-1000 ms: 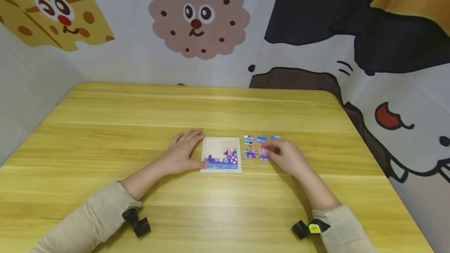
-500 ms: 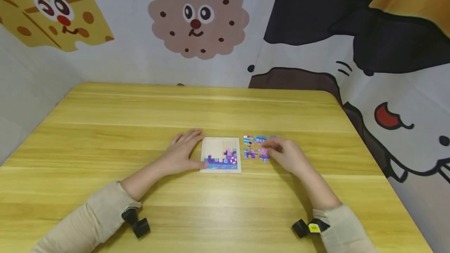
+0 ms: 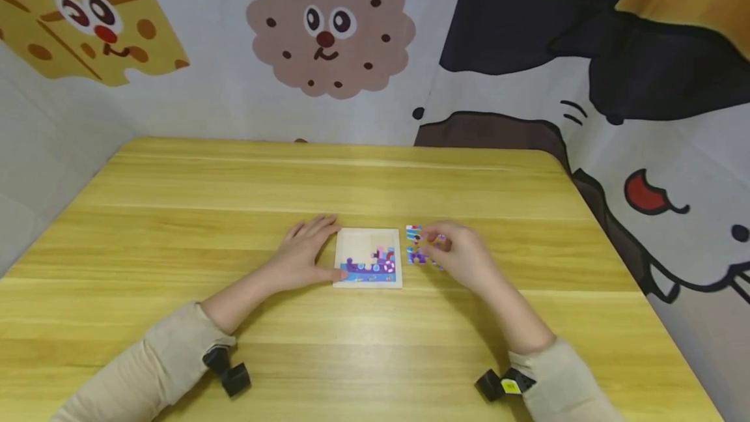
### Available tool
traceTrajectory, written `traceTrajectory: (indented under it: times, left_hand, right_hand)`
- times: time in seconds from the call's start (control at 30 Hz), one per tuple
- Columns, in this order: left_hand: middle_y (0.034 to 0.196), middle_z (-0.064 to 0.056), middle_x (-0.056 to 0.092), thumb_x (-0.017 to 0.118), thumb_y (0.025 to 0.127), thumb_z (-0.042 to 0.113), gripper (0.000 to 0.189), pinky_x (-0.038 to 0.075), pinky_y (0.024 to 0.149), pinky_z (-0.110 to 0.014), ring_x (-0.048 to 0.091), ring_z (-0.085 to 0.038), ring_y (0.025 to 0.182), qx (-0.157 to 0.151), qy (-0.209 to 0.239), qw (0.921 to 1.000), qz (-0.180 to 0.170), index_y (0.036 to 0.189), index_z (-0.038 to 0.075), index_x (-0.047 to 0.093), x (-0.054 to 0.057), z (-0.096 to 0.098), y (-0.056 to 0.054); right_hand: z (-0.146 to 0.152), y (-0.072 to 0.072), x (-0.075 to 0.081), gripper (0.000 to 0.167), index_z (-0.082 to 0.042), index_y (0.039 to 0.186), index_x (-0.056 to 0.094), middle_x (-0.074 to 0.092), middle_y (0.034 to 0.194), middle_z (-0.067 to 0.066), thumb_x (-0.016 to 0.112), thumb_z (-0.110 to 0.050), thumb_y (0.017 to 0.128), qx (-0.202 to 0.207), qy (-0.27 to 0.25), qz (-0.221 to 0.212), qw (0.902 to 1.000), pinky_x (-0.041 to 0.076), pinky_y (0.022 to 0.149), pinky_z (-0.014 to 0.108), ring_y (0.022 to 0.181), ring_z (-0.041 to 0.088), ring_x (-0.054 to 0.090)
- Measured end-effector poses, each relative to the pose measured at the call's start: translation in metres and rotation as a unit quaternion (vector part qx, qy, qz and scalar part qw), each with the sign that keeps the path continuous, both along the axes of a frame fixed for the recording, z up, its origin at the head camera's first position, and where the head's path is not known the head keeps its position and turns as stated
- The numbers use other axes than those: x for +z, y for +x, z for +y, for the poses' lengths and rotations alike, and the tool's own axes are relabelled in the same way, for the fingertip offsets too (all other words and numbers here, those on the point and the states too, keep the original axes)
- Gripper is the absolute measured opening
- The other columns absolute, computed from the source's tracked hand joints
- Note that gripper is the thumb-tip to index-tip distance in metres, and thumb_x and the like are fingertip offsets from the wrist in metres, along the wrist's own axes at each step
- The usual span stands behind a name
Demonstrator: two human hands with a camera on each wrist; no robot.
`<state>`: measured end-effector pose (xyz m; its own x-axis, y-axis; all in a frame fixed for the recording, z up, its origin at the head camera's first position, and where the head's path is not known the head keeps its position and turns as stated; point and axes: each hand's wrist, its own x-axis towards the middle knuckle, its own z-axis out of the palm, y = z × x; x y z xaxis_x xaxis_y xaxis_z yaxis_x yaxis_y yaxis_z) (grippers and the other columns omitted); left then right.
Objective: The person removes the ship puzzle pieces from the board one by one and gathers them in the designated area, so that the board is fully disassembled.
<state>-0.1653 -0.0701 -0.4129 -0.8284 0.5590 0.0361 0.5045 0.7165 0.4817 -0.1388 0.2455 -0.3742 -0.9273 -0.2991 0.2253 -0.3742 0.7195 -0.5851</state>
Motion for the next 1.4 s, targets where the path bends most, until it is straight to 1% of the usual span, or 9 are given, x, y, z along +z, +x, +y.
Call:
traceTrajectory:
  times: [0.33,0.53,0.77,0.9,0.97,1.03,1.13,1.2,1.4]
  left_hand:
    - [0.158,-0.007,0.018,0.065,0.079,0.063,0.093,0.002,0.112,-0.053,0.008,-0.025,0.144,0.003,-0.002,1.0,-0.001,0.149,0.009,0.034,0.002,0.001,0.0]
    - [0.158,-0.007,0.018,0.065,0.079,0.062,0.093,0.001,0.112,-0.053,0.008,-0.025,0.144,0.003,-0.003,1.0,-0.001,0.149,0.009,0.034,0.002,0.0,0.001]
    - [0.158,-0.006,0.018,0.065,0.079,0.063,0.093,0.001,0.112,-0.053,0.007,-0.025,0.144,0.006,-0.007,1.0,0.0,0.149,0.01,0.034,0.0,0.001,0.0]
    - [0.158,-0.006,0.018,0.065,0.078,0.063,0.093,0.002,0.112,-0.052,0.007,-0.024,0.144,0.006,-0.006,1.0,0.0,0.149,0.01,0.034,-0.002,0.001,-0.001]
    - [0.158,-0.006,0.018,0.065,0.078,0.062,0.093,0.002,0.112,-0.053,0.008,-0.024,0.144,0.006,-0.004,1.0,0.001,0.148,0.01,0.034,-0.002,0.001,-0.001]
    - [0.158,-0.006,0.019,0.065,0.078,0.062,0.093,0.002,0.112,-0.053,0.008,-0.025,0.144,0.006,-0.004,1.0,0.002,0.148,0.01,0.035,-0.002,0.001,-0.001]
    - [0.158,-0.006,0.019,0.065,0.078,0.063,0.093,0.002,0.112,-0.052,0.008,-0.025,0.144,0.005,-0.005,1.0,0.004,0.148,0.01,0.035,-0.002,0.001,-0.001]
    - [0.158,-0.006,0.019,0.065,0.078,0.063,0.093,0.002,0.112,-0.052,0.008,-0.025,0.144,0.004,-0.005,1.0,0.004,0.149,0.01,0.034,-0.002,0.001,-0.001]
    - [0.158,-0.007,0.018,0.064,0.079,0.063,0.093,0.002,0.112,-0.053,0.008,-0.025,0.144,0.001,-0.005,1.0,0.005,0.149,0.01,0.034,-0.001,0.0,-0.001]
  right_hand:
    - [-0.015,-0.002,-0.007,0.029,-0.004,0.111,0.069,0.068,0.099,0.007,0.076,-0.007,0.082,0.037,-0.026,-0.025,0.9987,0.039,0.045,0.025,0.055,0.013,0.046]
    - [-0.027,-0.002,-0.009,0.033,-0.007,0.114,0.069,0.064,0.104,0.006,0.076,-0.01,0.082,0.056,-0.012,-0.034,0.9978,0.04,0.05,0.026,0.06,0.014,0.046]
    - [-0.036,-0.003,-0.012,0.039,-0.009,0.118,0.068,0.062,0.1,0.001,0.078,-0.01,0.08,0.079,0.009,-0.039,0.996,0.041,0.05,0.026,0.06,0.013,0.047]
    - [-0.039,-0.004,-0.014,0.04,-0.012,0.119,0.067,0.063,0.112,0.004,0.078,-0.012,0.081,0.078,0.033,-0.052,0.995,0.046,0.057,0.031,0.061,0.015,0.049]
    - [-0.04,-0.004,-0.013,0.04,-0.013,0.119,0.067,0.062,0.121,0.008,0.078,-0.013,0.081,0.075,0.044,-0.059,0.9944,0.05,0.067,0.038,0.069,0.021,0.056]
    - [-0.042,-0.004,-0.013,0.039,-0.013,0.119,0.067,0.059,0.127,0.012,0.077,-0.012,0.081,0.073,0.054,-0.065,0.9938,0.048,0.083,0.047,0.093,0.03,0.061]
    - [-0.045,-0.004,-0.012,0.038,-0.014,0.118,0.068,0.056,0.132,0.014,0.077,-0.01,0.081,0.071,0.062,-0.074,0.9928,0.036,0.1,0.056,0.127,0.041,0.044]
    - [-0.046,-0.005,-0.011,0.038,-0.014,0.118,0.068,0.057,0.13,0.013,0.077,-0.008,0.081,0.072,0.067,-0.077,0.9921,0.031,0.103,0.056,0.133,0.041,0.035]
    - [-0.049,-0.009,-0.008,0.038,-0.014,0.117,0.068,0.063,0.119,0.005,0.077,-0.006,0.081,0.085,0.085,-0.077,0.9898,0.044,0.094,0.049,0.12,0.031,0.051]
